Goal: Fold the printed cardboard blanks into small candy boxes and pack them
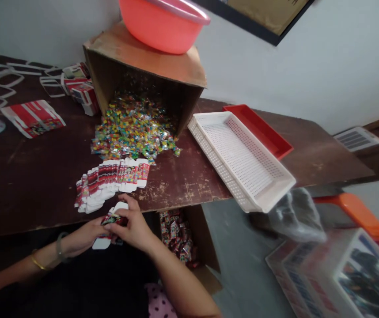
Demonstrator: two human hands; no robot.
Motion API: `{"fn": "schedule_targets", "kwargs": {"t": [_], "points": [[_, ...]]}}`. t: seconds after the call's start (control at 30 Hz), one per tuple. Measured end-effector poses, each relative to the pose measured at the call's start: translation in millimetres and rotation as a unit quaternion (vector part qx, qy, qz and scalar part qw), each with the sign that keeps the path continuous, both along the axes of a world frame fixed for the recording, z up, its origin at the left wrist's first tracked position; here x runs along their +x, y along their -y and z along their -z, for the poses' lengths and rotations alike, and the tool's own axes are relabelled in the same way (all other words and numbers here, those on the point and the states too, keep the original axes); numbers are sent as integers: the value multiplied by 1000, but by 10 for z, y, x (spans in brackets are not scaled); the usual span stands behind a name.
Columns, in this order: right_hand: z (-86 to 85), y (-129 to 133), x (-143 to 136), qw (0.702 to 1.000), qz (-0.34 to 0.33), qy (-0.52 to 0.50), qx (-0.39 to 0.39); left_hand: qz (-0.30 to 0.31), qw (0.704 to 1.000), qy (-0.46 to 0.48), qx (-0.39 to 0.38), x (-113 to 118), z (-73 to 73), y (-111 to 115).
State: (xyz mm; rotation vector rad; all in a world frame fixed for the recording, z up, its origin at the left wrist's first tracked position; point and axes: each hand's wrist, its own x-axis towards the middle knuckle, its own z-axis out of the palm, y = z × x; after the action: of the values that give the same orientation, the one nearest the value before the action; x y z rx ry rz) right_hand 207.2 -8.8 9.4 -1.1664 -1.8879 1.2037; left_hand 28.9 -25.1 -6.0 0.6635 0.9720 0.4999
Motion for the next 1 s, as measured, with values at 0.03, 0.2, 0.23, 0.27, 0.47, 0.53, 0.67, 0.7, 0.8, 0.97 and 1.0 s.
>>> {"fn": "schedule_targets", "kwargs": {"t": [0.03, 0.2, 0.23, 0.27, 0.47, 0.53, 0.67, 0.7, 0.8, 0.97, 1.0], "points": [[-38, -10, 38, 998, -38, -22, -34, 37, 999, 17, 5, -15, -24, -8], [-151, -39, 172, 989, -74, -79, -100, 117, 983, -52, 132, -15, 10, -107], [-137, -17, 173, 991, -29, -86, -101, 86, 979, -97, 159, 11, 41, -114], [-112, 16, 169, 990, 18, -95, -105, 53, 973, -130, 180, 42, 69, -109], [91, 339, 187, 949, 150, -172, -219, -62, 959, -106, 254, 155, 3, 109], [143, 445, 222, 906, 165, -250, -300, -26, 960, -104, 258, 134, -42, 189], [227, 620, 279, 806, 145, -362, -446, 96, 952, -148, 250, 69, -37, 333], [245, 656, 287, 798, 137, -363, -462, 125, 948, -156, 249, 50, -28, 364], [286, 741, 295, 818, 119, -329, -457, 179, 937, -158, 255, -13, -19, 427], [324, 804, 306, 867, 43, -260, -423, 153, 956, -131, 213, -33, 27, 449], [323, 812, 313, 873, 29, -248, -419, 144, 966, -115, 183, -15, 63, 452]]}}
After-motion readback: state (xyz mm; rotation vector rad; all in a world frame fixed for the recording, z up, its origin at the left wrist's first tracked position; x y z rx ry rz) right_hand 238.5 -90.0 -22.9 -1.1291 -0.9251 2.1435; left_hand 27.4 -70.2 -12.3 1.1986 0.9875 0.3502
